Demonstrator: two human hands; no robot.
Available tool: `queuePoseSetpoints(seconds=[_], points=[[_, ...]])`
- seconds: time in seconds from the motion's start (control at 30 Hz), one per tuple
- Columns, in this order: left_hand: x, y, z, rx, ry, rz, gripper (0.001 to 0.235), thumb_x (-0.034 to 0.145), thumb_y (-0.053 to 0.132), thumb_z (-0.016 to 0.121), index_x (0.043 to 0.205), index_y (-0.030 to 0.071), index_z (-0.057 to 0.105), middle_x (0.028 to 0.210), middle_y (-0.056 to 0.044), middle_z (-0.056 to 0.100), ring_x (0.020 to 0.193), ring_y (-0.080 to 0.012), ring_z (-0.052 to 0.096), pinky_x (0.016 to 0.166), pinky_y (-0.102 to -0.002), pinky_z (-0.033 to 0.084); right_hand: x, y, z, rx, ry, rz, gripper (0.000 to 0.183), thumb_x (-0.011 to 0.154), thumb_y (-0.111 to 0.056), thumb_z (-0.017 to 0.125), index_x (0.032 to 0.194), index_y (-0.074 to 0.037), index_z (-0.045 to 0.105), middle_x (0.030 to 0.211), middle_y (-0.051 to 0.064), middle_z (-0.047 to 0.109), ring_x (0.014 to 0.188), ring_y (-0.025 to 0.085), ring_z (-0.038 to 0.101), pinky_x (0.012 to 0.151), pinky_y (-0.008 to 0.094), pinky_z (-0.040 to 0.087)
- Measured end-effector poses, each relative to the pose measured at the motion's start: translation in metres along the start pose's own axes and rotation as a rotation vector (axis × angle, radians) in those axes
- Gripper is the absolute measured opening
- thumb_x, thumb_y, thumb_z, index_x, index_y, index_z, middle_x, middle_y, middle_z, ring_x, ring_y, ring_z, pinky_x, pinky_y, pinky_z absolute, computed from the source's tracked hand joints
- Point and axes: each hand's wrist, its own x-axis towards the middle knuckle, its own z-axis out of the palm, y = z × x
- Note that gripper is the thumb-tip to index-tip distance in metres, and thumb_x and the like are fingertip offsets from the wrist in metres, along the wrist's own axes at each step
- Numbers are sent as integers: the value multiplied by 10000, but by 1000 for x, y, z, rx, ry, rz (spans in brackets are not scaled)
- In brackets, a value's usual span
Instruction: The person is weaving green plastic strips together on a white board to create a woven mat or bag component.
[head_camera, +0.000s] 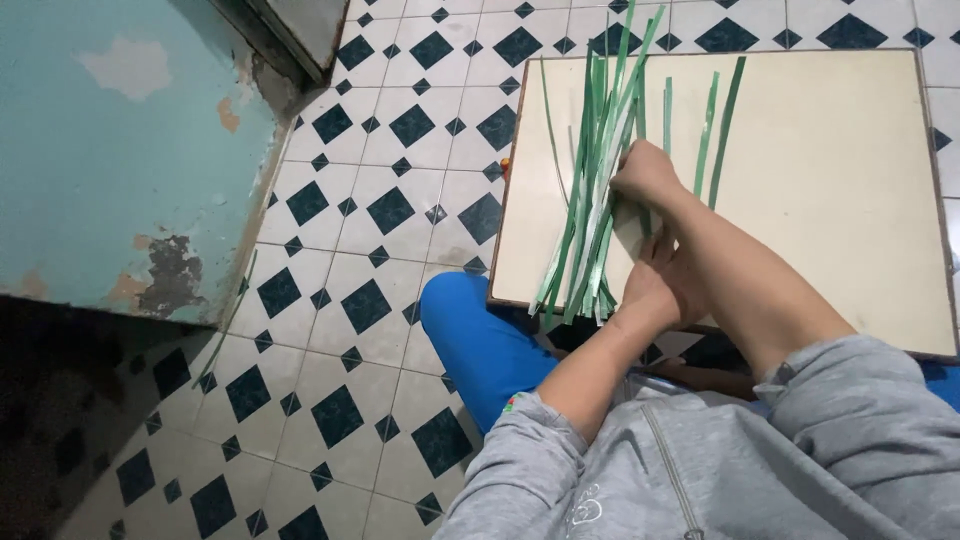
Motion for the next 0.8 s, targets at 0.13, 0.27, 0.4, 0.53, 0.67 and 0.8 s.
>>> queuePoseSetpoints(seconds=[0.13, 0.27, 0.4, 0.53, 0.67, 0.8], points=[[3, 1, -6, -39, 37, -6, 385, 857, 383, 375, 915, 75, 599, 935, -158, 533, 1098, -337, 534, 969, -387, 315, -23, -14, -14, 64, 6, 7, 407, 781, -157, 761, 1097, 56, 616, 984, 279, 638, 982, 443, 646, 764, 505, 518], [-4, -9, 18, 57, 201, 98, 389, 844, 368, 430, 851, 26, 614, 883, -211, 535, 1001, -394, 562, 974, -445, 334, -70, -60, -35, 22, -96, 57, 422, 801, -116, 748, 1139, 84, 594, 1035, 300, 629, 1031, 460, 626, 823, 522, 521], [-4, -27, 46, 288, 272, 190, 496, 844, 501, 436, 1032, 90, 638, 1072, -198, 544, 1205, -310, 493, 1122, -438, 232, -57, -44, -24, 70, -86, 40, 517, 748, -133, 793, 1164, 60, 555, 1028, 261, 622, 1020, 444, 631, 803, 514, 522], [4, -8, 8, 410, 283, 157, 455, 921, 498, 368, 1062, 126, 588, 1057, -176, 471, 1118, -201, 476, 1119, -341, 198, -70, -37, -30, 208, -78, 80, 558, 766, -124, 785, 1209, 60, 502, 1046, 266, 607, 1042, 440, 620, 853, 524, 501], [12, 5, -13, 360, 129, 120, 458, 913, 473, 357, 1062, 131, 623, 1103, -172, 514, 1161, -241, 481, 1129, -379, 204, -75, -28, -37, 280, -61, 128, 621, 748, -143, 804, 1244, 57, 488, 954, 237, 641, 879, 364, 672, 785, 485, 507], [16, 10, -24, 252, -222, 35, 488, 895, 417, 334, 1063, 142, 700, 1208, -162, 611, 1257, -330, 492, 1152, -463, 216, -79, -24, -40, 408, 11, 86, 593, 766, -56, 723, 1286, 69, 465, 807, 168, 647, 717, 254, 652, 702, 368, 500]])
